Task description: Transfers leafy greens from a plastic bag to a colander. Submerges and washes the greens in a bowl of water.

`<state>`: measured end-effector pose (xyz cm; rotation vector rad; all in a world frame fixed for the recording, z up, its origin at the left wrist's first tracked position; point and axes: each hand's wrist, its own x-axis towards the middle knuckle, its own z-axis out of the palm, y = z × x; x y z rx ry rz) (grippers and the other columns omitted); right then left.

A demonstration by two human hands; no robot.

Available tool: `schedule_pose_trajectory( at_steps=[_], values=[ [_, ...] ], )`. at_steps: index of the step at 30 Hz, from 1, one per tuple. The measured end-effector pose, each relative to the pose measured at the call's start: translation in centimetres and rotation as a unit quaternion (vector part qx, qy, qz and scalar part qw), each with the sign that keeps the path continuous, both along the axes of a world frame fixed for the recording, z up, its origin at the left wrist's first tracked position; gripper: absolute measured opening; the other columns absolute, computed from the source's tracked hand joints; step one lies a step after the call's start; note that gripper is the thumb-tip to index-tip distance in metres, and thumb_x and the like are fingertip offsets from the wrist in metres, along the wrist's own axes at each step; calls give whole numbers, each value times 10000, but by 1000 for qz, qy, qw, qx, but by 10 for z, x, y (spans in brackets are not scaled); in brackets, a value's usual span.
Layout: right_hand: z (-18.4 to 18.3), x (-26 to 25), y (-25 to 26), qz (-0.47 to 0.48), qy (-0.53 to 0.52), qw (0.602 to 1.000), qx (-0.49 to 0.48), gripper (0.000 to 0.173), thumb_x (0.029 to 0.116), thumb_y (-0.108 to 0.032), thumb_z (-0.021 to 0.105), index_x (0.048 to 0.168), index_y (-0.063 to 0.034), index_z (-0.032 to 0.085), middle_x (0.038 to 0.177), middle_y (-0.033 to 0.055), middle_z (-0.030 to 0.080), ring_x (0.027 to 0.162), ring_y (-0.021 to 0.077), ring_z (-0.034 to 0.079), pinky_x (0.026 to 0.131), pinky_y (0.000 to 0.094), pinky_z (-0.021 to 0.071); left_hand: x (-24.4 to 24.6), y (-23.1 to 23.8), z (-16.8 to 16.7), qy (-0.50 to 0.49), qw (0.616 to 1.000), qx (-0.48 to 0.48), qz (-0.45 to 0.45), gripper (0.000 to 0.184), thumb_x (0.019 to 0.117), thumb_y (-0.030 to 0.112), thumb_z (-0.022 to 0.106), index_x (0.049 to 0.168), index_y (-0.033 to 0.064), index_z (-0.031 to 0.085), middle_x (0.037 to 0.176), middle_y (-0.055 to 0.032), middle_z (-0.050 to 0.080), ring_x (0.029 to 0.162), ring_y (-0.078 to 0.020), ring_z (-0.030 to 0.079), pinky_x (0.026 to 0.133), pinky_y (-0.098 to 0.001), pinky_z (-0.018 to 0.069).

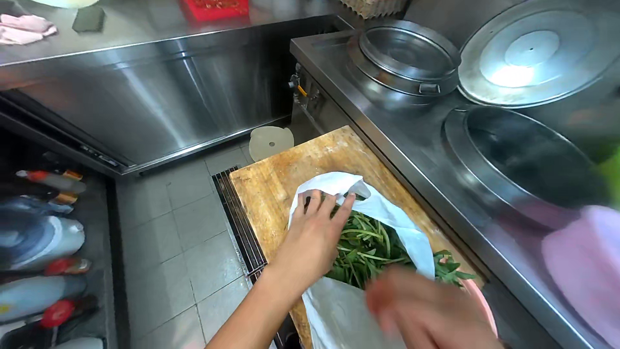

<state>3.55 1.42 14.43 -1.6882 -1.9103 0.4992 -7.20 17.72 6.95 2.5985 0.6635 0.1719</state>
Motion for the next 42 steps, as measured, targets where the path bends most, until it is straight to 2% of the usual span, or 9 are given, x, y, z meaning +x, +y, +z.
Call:
schedule_pose_trajectory(
  at_steps=[2,3,5,12,23,27,30,38,42],
  values=[
    [-42,25,40,-86,-113,972,-188,271,929,-138,673,1188,-62,703,1228,163,684,1118,332,678,885,500,588,-8,-11,4,79,997,-4,-12,1074,620,223,974,1553,127,453,1544,-233,457,1473,-494,323,1175,-765,129],
    [-56,33,56,-95,-152,921,-346,686,897,-236,778,1503,-94,488,1516,238,460,1373,447,476,1026,590,496,-12,-16,9,150,988,-29,-17,1108,630,261,972,1571,92,411,1608,-254,351,1524,-511,183,1171,-779,34],
    [-86,43,67,-93,-207,839,-495,1268,731,-301,928,1667,-210,77,1652,308,141,1471,577,241,1053,674,440,-21,-25,16,264,963,-52,-21,1194,628,360,967,1595,55,336,1680,-258,169,1552,-506,-19,1156,-778,-46],
    [-101,54,43,-136,-195,874,-425,653,877,-13,672,1498,-153,527,1262,238,668,1171,446,641,989,618,501,-46,-52,16,252,966,60,-4,1235,515,443,964,1554,51,425,1674,-197,258,1564,-460,81,1152,-785,63],
    [-52,63,46,-211,-118,966,-90,267,849,-51,820,1098,-140,783,1027,95,766,934,298,738,827,560,591,-43,-51,35,235,972,13,1,1205,608,474,937,1569,8,378,1714,-200,77,1564,-469,-21,1133,-802,8],
    [-44,60,43,-217,-116,946,-209,165,919,-130,772,1082,-106,781,999,130,754,955,323,715,879,553,559,-38,-52,37,243,970,0,-1,1154,655,432,924,1580,26,366,1711,-206,94,1560,-484,-25,1133,-804,3],
    [-36,59,36,-228,-124,962,-83,82,876,-107,807,953,-109,778,869,76,747,793,261,727,724,510,597,-38,-54,38,232,973,-7,-2,1173,634,467,930,1572,26,381,1708,-210,109,1559,-487,7,1130,-805,11],
    [-10,56,29,-197,-73,977,-27,175,875,-79,791,1016,-182,796,1012,-25,770,875,128,734,775,400,623,-37,-57,43,229,972,-55,10,1205,679,440,919,1612,22,280,1703,-220,120,1563,-477,24,1165,-766,10],
    [-2,58,37,-236,27,964,-120,154,913,-134,786,1047,-211,796,1006,-42,768,858,106,719,767,395,603,-38,-57,40,110,987,-85,78,1261,677,499,914,1624,19,233,1678,-210,236,1545,-446,202,1206,-676,174]
  ],
)
